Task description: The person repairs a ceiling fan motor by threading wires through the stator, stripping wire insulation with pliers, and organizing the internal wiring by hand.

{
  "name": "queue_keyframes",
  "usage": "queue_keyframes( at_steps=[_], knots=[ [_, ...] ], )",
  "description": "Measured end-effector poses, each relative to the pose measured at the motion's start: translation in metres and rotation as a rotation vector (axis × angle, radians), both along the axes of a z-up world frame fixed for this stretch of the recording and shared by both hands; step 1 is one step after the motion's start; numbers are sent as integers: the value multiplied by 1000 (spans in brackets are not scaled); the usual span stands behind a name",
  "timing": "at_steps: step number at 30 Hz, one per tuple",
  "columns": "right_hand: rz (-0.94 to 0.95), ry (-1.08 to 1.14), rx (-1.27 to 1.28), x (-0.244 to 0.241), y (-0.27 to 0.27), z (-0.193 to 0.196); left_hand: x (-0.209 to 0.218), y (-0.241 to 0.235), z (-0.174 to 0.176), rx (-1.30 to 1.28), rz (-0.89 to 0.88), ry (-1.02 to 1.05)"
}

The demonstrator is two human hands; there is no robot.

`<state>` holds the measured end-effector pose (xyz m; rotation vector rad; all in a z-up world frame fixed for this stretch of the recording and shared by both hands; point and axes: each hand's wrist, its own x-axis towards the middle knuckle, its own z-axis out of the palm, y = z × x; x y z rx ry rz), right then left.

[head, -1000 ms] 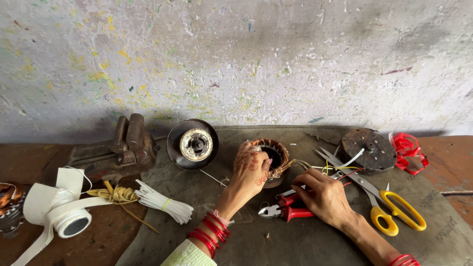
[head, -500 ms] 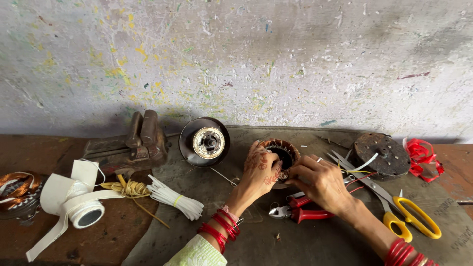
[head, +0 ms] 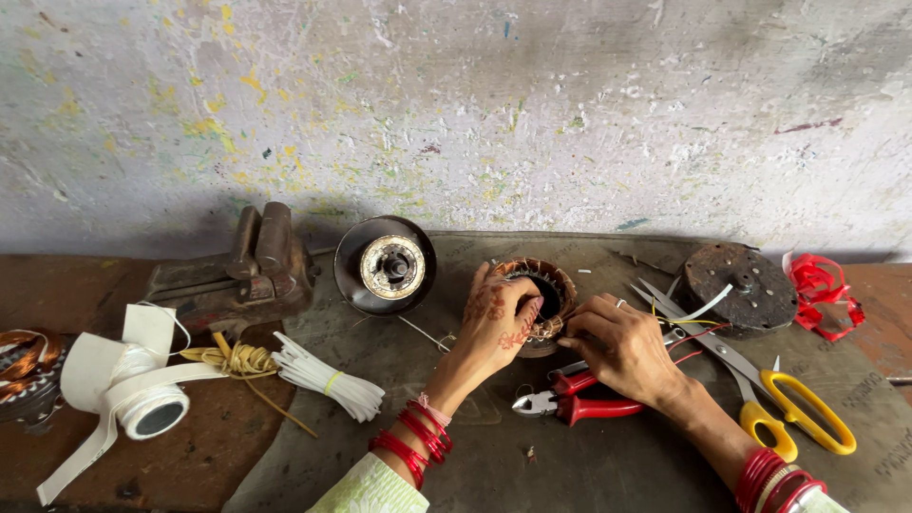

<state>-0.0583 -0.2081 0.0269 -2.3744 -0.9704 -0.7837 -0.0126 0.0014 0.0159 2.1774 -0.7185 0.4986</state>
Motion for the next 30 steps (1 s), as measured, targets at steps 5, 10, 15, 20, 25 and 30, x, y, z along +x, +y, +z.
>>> queue_keyframes(
  at_steps=[5, 10, 15, 20, 25, 30],
  knots=[
    [-13, 61, 18, 0, -1, 1, -5, 1, 6, 20, -74, -55],
    [19, 104, 90, -2, 0, 0, -2, 2, 7, 99, -127, -57],
    [-10, 141, 194, -2, -4, -4, 9, 12, 11, 185, -188, 133],
    [-70, 172, 173, -4, -6, -3, 12, 19, 7, 159, -266, 63],
    [-37, 138, 128, -10, -2, 4, 16, 23, 2, 160, -286, 104],
    [46, 55, 135, -16, 2, 4, 26, 29, -6, 137, -358, 113]
  ],
)
